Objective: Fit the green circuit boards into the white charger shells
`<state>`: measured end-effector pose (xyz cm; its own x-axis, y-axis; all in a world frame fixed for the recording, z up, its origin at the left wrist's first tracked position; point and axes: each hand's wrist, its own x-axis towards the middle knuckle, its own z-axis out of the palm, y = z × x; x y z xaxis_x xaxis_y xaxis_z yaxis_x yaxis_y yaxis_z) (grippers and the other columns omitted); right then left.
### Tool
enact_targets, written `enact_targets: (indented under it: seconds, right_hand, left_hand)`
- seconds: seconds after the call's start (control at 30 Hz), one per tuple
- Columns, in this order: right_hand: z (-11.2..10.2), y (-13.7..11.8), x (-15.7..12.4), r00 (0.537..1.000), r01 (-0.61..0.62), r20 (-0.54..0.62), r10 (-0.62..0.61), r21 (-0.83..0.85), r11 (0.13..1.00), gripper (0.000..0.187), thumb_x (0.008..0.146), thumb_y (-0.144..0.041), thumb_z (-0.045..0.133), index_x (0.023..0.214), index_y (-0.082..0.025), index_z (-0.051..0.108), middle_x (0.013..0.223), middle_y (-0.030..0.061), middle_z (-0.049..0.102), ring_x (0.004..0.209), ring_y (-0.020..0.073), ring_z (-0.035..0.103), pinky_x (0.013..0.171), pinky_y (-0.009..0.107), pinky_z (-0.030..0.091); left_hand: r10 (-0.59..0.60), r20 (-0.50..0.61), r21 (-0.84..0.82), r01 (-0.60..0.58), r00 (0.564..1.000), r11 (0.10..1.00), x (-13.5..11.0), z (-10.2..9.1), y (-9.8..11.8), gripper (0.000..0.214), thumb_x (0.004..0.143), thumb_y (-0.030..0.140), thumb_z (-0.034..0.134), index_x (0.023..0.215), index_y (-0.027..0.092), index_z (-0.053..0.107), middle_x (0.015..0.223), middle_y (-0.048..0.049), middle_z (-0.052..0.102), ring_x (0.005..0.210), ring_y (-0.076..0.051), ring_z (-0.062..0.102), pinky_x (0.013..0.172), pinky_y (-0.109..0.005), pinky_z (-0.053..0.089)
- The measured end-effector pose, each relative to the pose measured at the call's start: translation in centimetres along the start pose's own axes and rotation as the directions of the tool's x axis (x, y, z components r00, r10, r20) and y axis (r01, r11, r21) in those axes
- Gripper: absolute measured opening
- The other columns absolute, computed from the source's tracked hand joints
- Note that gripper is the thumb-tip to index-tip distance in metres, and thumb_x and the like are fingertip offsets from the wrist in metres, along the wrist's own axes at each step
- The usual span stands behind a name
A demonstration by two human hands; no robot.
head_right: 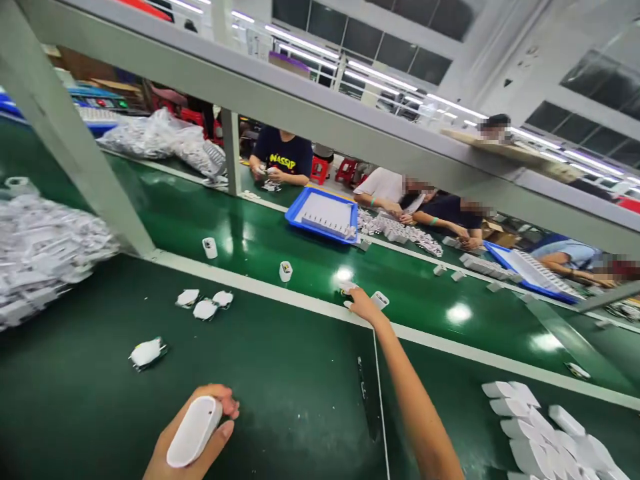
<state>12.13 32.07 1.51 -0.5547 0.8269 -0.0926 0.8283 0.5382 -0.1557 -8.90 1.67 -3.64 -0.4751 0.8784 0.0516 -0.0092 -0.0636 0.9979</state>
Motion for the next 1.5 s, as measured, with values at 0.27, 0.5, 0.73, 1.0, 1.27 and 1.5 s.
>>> enact_targets:
  seconds: [0.27,0.5,0.73,1.0,1.27,1.5]
  right_hand:
    - [3.0,-1.4,-4.6,0.996,-0.001,0.092,0.020,-0.208,0.978,0.020,0.095,-0.032,0.057,0.103,-0.015,0.063,0.097,0.0038,0.067,0.083,0.0151,0.065,0.077,0.034,0.055]
    - [3.8,-4.4,-8.7,0.967,0.236,0.156,-0.202,-0.245,0.940,0.020,0.086,-0.024,0.065,0.104,-0.016,0.068,0.094,0.0145,0.067,0.090,0.0279,0.066,0.076,0.035,0.051]
    - [2.5,-3.6,-8.9,0.938,0.288,0.267,-0.220,-0.253,0.924,0.035,0.079,-0.010,0.066,0.114,-0.012,0.062,0.090,0.0120,0.066,0.080,0.0245,0.066,0.068,0.029,0.046]
    - [2.4,-4.1,-8.8,0.951,0.236,0.264,-0.163,-0.272,0.933,0.015,0.086,-0.017,0.064,0.099,-0.011,0.064,0.093,0.0085,0.066,0.087,0.0207,0.063,0.076,0.034,0.049]
    - [3.5,-5.8,-12.3,0.976,0.210,0.079,-0.204,-0.083,0.974,0.017,0.085,-0.010,0.058,0.101,-0.012,0.064,0.083,0.0058,0.066,0.075,0.0157,0.065,0.073,0.027,0.052]
    - [6.0,-6.5,-15.3,0.977,0.212,-0.032,-0.210,0.102,0.972,0.020,0.072,-0.002,0.063,0.087,-0.015,0.066,0.092,0.0139,0.068,0.086,0.0259,0.068,0.079,0.039,0.055]
  left_hand:
    - [0.089,0.228,0.031,-0.098,0.970,0.995,-1.1,-1.1,2.0,0.047,0.088,0.048,0.057,0.127,0.028,0.041,0.112,-0.0102,0.056,0.103,-0.024,0.061,0.074,-0.032,0.056]
    - [0.197,0.283,-0.073,-0.184,0.939,0.980,-1.3,-0.3,3.7,0.051,0.080,0.044,0.071,0.125,0.029,0.053,0.121,-0.0097,0.060,0.110,-0.023,0.062,0.092,-0.035,0.054]
    - [0.222,0.336,-0.231,-0.149,0.915,0.962,-2.4,0.2,5.4,0.058,0.071,0.029,0.083,0.122,0.031,0.053,0.118,-0.0029,0.066,0.109,-0.018,0.063,0.092,-0.026,0.052]
    - [0.135,0.339,-0.157,-0.086,0.931,0.984,-4.1,0.6,5.3,0.053,0.077,0.029,0.077,0.116,0.032,0.043,0.102,0.0012,0.051,0.082,-0.011,0.053,0.071,-0.022,0.046]
    - [0.011,0.348,-0.256,0.084,0.938,0.963,-4.5,3.4,4.3,0.045,0.075,0.036,0.079,0.085,0.024,0.037,0.094,0.0005,0.058,0.096,-0.019,0.061,0.080,-0.030,0.044]
    - [-0.017,0.511,-0.202,0.139,0.860,0.970,-4.5,3.6,5.0,0.042,0.089,0.052,0.056,0.118,0.029,0.038,0.117,-0.0050,0.048,0.098,-0.017,0.051,0.085,-0.033,0.043]
